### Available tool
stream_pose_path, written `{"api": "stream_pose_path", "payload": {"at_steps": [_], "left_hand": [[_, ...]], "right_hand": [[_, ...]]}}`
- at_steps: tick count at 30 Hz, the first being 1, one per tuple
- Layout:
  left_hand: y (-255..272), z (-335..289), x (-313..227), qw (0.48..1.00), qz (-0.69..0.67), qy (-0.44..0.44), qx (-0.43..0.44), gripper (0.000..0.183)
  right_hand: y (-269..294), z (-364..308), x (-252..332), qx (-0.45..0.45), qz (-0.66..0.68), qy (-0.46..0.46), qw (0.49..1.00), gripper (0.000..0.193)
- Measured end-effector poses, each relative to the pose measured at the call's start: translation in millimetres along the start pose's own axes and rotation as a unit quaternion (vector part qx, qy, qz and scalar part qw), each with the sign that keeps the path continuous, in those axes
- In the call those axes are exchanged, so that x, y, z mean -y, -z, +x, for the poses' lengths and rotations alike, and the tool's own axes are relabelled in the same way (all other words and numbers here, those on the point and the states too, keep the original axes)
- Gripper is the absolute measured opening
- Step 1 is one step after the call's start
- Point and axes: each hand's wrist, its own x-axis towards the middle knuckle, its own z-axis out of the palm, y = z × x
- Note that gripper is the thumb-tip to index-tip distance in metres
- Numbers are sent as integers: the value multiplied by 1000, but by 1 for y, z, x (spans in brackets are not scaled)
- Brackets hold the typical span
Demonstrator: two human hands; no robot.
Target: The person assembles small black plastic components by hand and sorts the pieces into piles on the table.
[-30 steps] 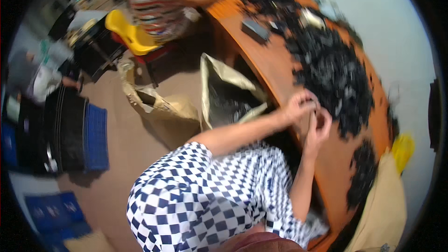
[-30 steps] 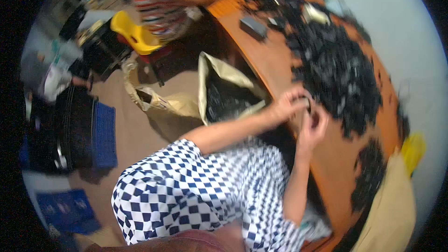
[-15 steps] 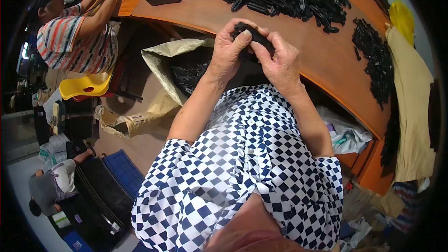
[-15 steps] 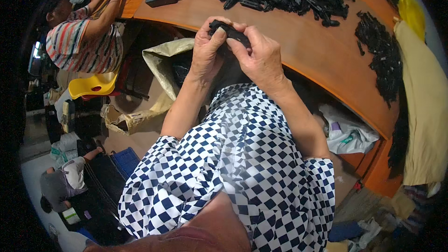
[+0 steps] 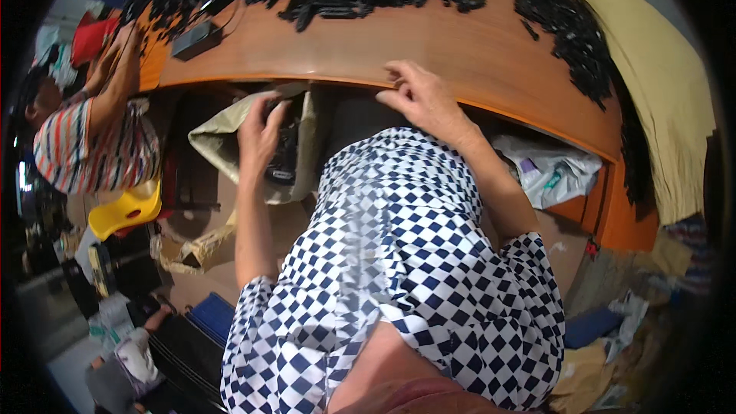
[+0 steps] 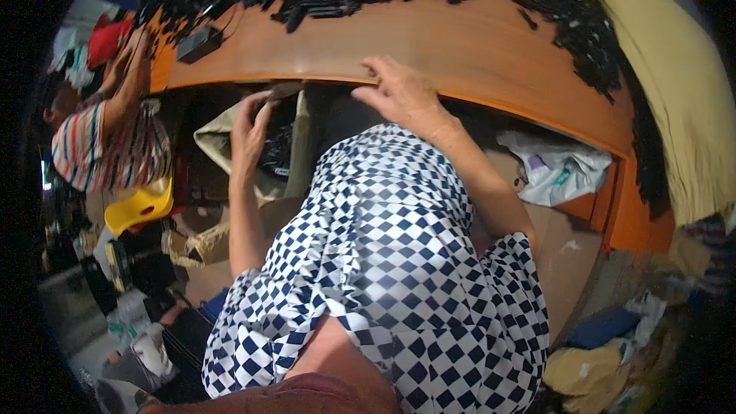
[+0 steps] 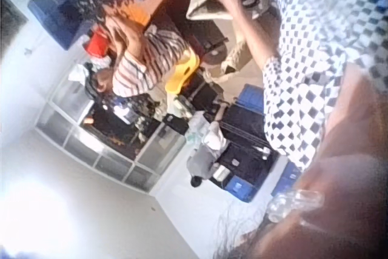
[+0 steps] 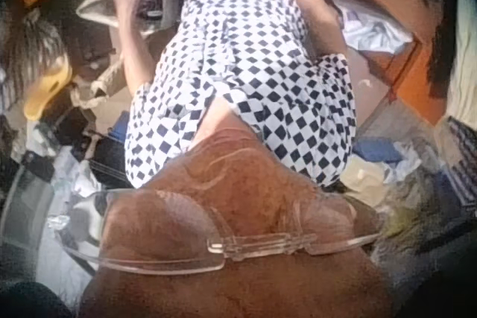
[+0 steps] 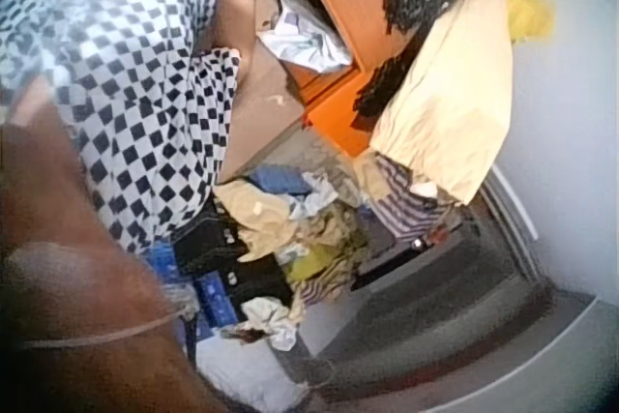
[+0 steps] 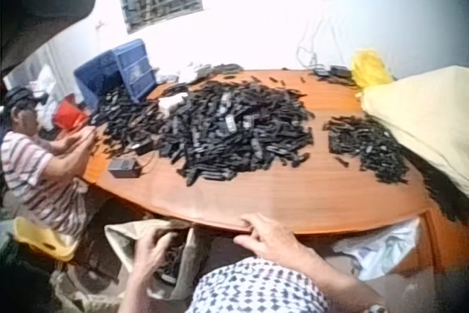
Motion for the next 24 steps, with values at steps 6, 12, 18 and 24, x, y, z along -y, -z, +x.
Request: {"api": "stream_pose_path", "payload": {"at_steps": [6,12,18,24], "left_hand": [[10,7,-8,976,166,-89,-109,24],[-69,79,-101,937,190,-288,51,17],[-159,137,-161,865,237,-430,105,24],[-203,180,-161,790,347,-491,121,27]], "right_hand": [[86,-16,-113,-207,-198,-21,958,21],[182,0,-149,-186,-489,-64,850,21],[198,19,-132,-43,-499,-132,855,22],[183,7,-112,-87,-425,-94,896,22]]}}
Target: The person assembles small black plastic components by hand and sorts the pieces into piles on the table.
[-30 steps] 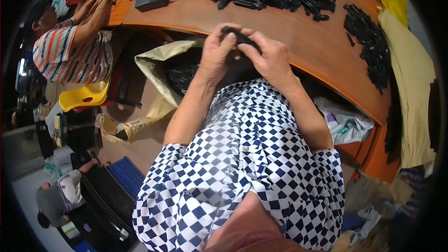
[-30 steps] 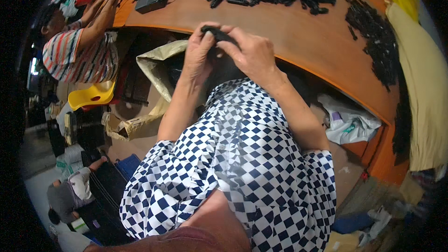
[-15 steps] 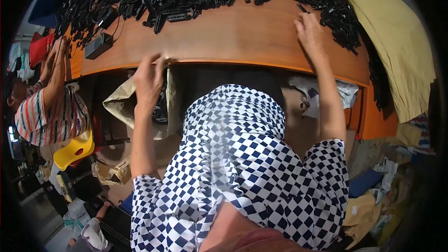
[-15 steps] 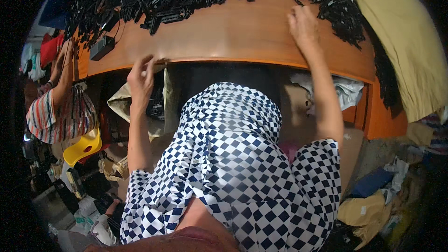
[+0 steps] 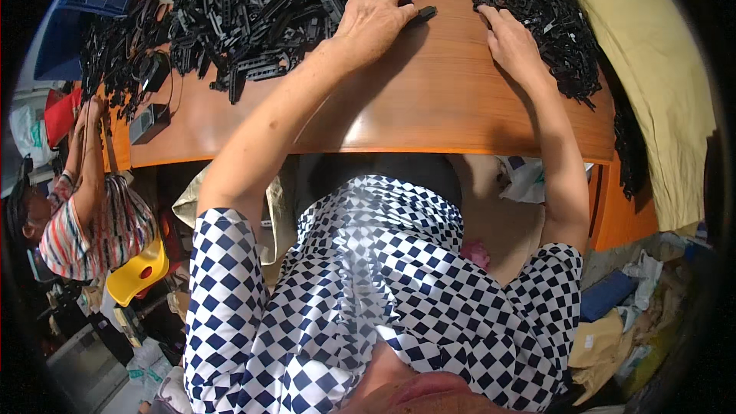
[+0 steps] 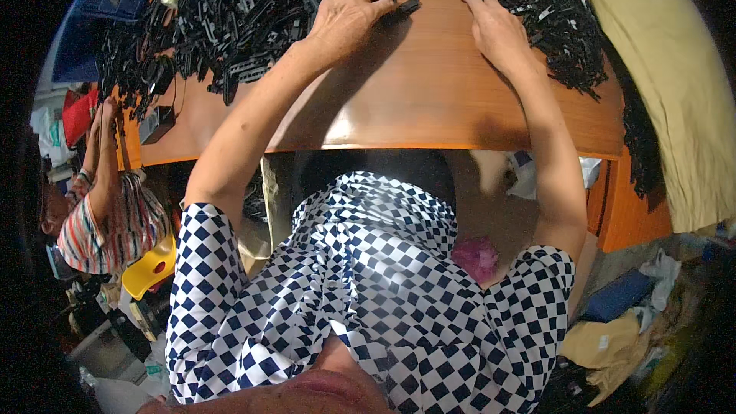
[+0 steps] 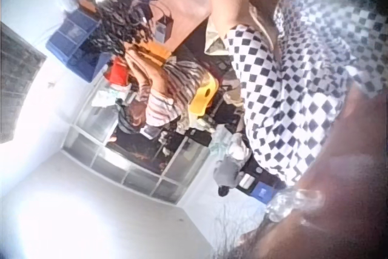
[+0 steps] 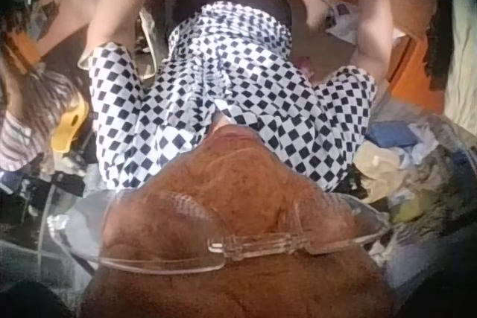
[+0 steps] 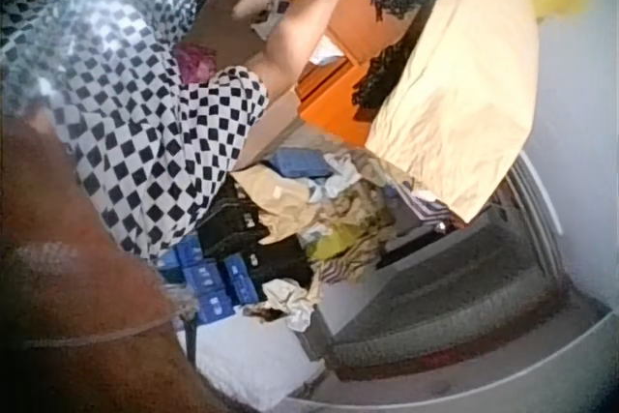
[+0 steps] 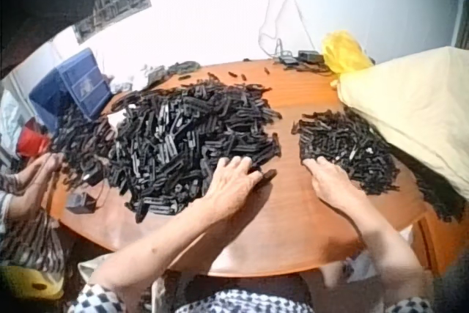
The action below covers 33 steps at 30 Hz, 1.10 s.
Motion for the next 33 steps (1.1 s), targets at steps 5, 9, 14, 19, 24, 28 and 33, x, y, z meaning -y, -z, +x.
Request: {"api": "stream_pose_path", "payload": {"at_steps": [5,9,14,19,24,28,33], "left_hand": [[1,10,18,995,-53,-74,-46,20],[6,6,-3,904,-377,186,-77,10],[5,-6,-42,618,-713,315,-100,12],[16,-12,-60,572,-726,351,-151,14],[17,-20,-62,580,-711,364,-160,14],[21,-25,-66,518,-744,379,-185,18],[17,-32,-65,456,-772,411,-165,25]], "right_hand": [[4,-26,15,5,432,-179,884,18],[3,-34,59,-155,603,-198,757,14],[8,-24,125,-249,632,-182,711,13],[-1,-16,148,-341,544,-118,758,11],[-2,-15,147,-337,355,-64,870,13],[-13,-12,142,-366,229,29,901,19],[-16,-16,143,-365,181,68,911,19]]}}
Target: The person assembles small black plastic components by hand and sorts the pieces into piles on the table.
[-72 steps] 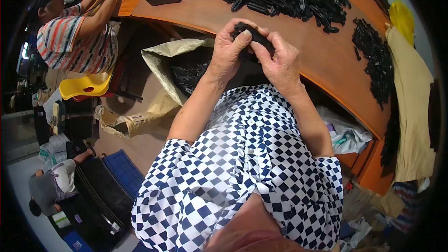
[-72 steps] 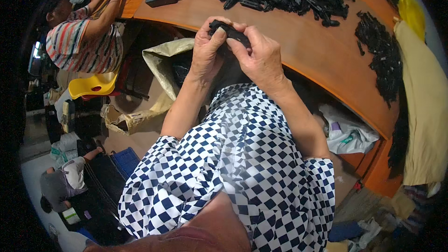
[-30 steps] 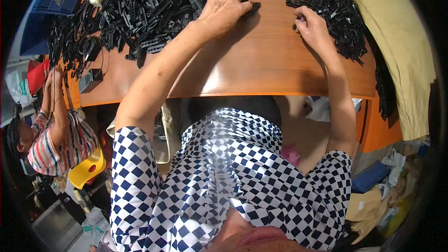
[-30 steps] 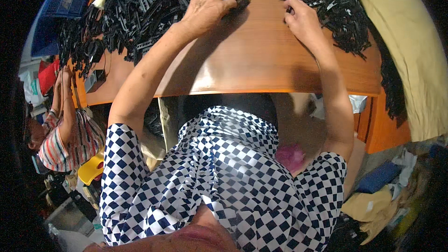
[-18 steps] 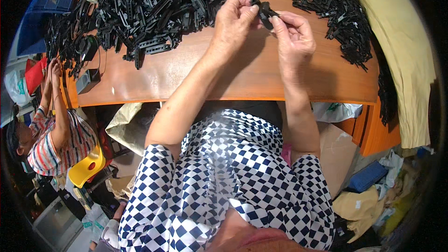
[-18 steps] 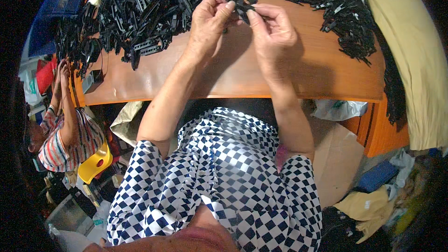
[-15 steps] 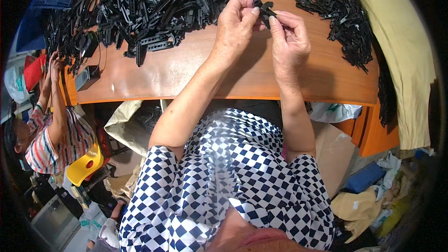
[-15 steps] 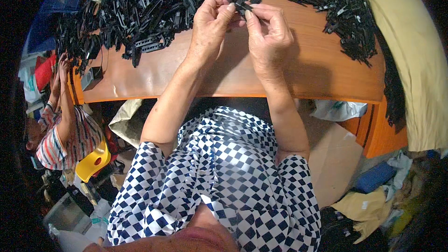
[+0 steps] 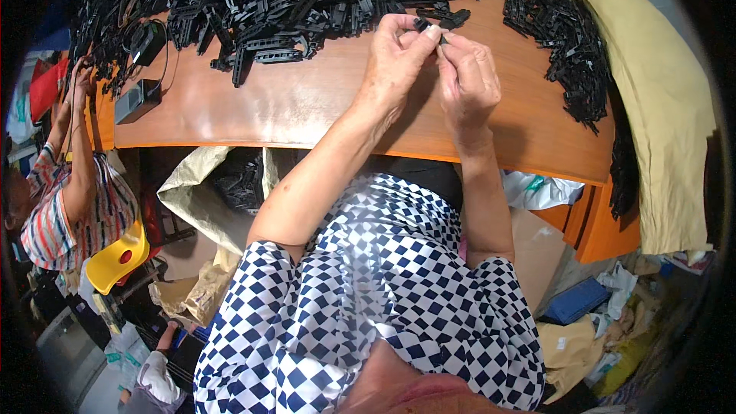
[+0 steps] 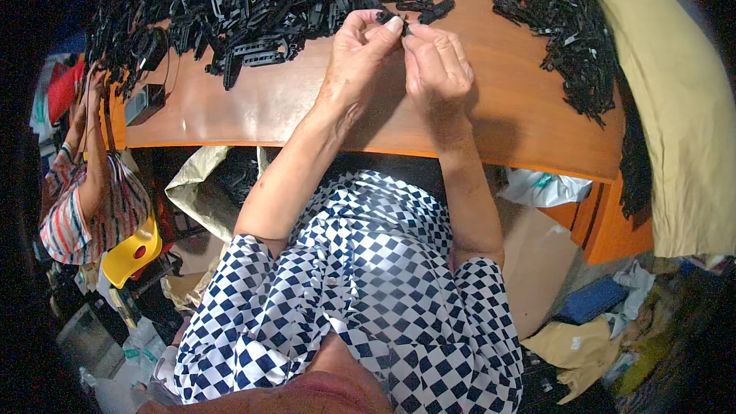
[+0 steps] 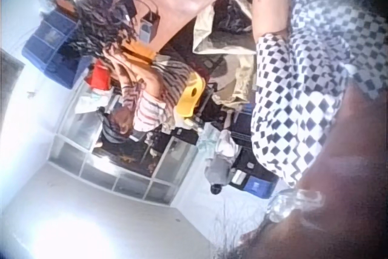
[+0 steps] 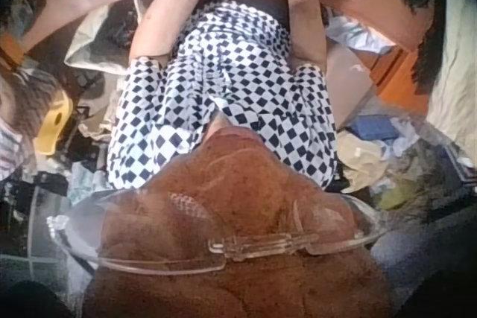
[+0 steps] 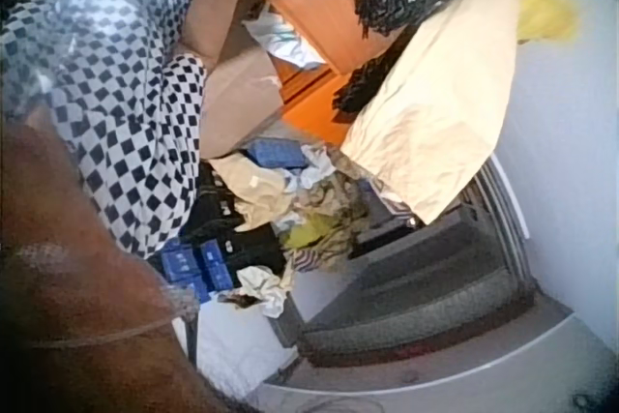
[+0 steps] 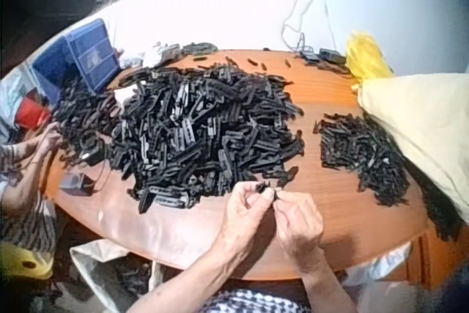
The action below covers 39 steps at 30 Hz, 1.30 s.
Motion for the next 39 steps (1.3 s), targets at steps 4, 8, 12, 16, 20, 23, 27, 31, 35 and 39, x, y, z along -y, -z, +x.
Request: {"api": "stream_pose_path", "payload": {"at_steps": [4,8,12,16,20,23,27,31,35,39], "left_hand": [[7,-5,-1,998,-48,36,20,27],[8,-10,0,996,-36,77,8,19],[5,-14,0,995,-47,88,-4,19],[8,-13,1,995,-42,84,18,20],[10,-15,-1,995,-68,47,59,20],[10,-15,-5,993,-80,21,90,20],[10,-16,-5,990,-39,-11,137,21],[12,-13,-2,986,-37,-37,159,22],[11,-12,-3,984,-51,-1,174,22],[9,-14,2,977,-86,34,194,25]], "right_hand": [[5,-4,4,46,-19,-2,999,20],[7,-8,7,55,-8,-11,998,19],[8,-11,10,44,1,-14,999,19],[16,-10,11,78,15,-42,996,21],[35,3,27,72,87,-207,972,39],[39,-3,14,144,214,-352,900,48],[42,-2,8,272,241,-385,848,41],[37,-8,13,172,340,-390,838,34],[41,-7,18,161,290,-376,865,26],[47,-7,18,154,270,-368,876,24]]}}
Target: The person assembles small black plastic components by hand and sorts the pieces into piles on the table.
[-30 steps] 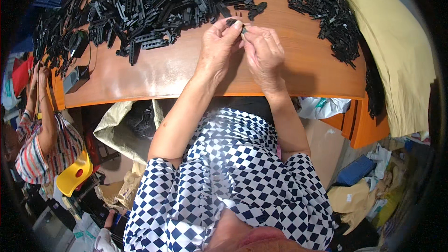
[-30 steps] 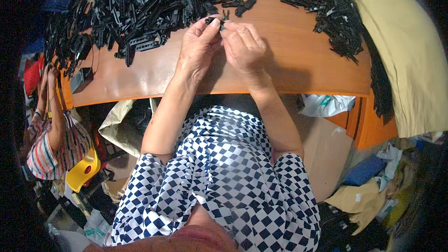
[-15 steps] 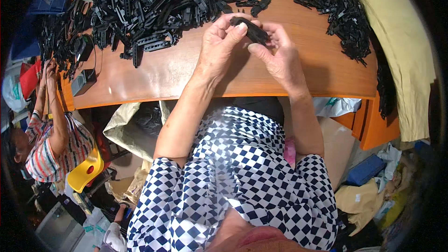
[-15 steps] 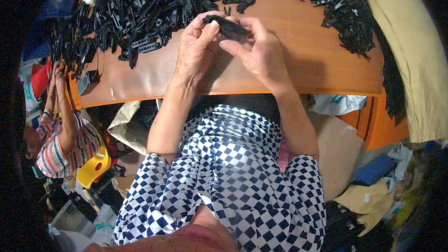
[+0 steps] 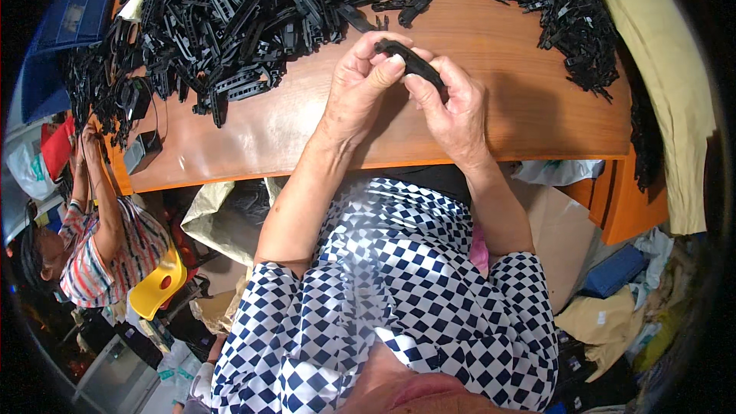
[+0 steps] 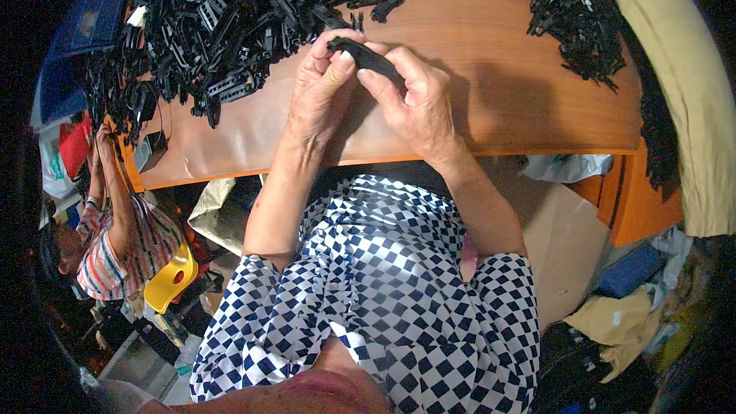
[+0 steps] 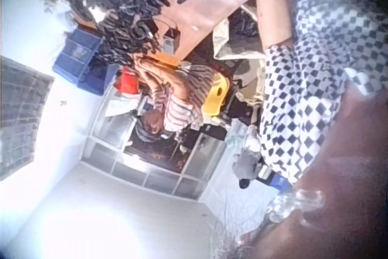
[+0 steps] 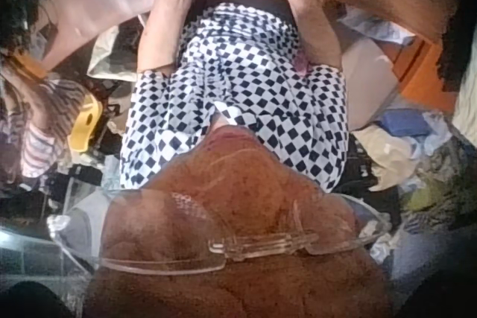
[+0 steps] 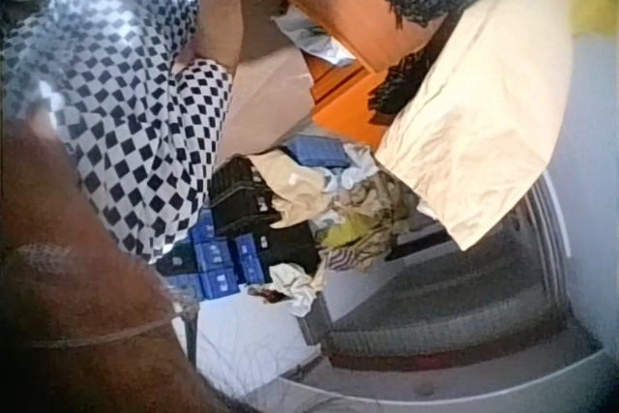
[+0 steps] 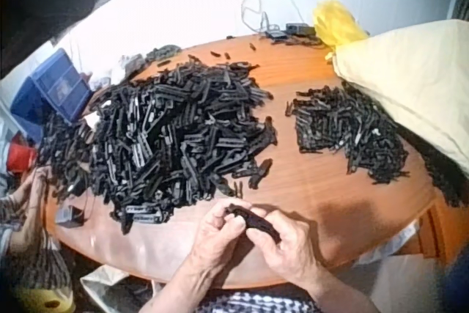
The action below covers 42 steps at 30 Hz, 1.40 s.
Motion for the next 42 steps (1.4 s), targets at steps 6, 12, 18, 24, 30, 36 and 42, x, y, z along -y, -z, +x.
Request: {"api": "stream_pose_path", "payload": {"at_steps": [6,12,18,24,30,36,42], "left_hand": [[-4,-7,1,996,-59,19,-63,13],[21,-3,-38,933,318,18,-166,15],[5,37,-31,646,748,-149,-30,19],[10,72,-3,470,877,-99,-6,15],[12,64,0,470,869,-144,58,11],[13,26,-10,640,754,-141,-50,15],[29,0,-16,839,534,-42,-97,16]], "right_hand": [[24,10,-1,225,-71,0,972,19],[98,62,-41,21,-414,141,899,19],[100,107,-67,22,-574,238,783,16],[95,107,-75,30,-577,264,772,9],[99,100,-75,41,-527,302,793,8],[71,62,-59,25,-152,76,985,18],[24,21,-23,129,-79,97,984,17]]}}
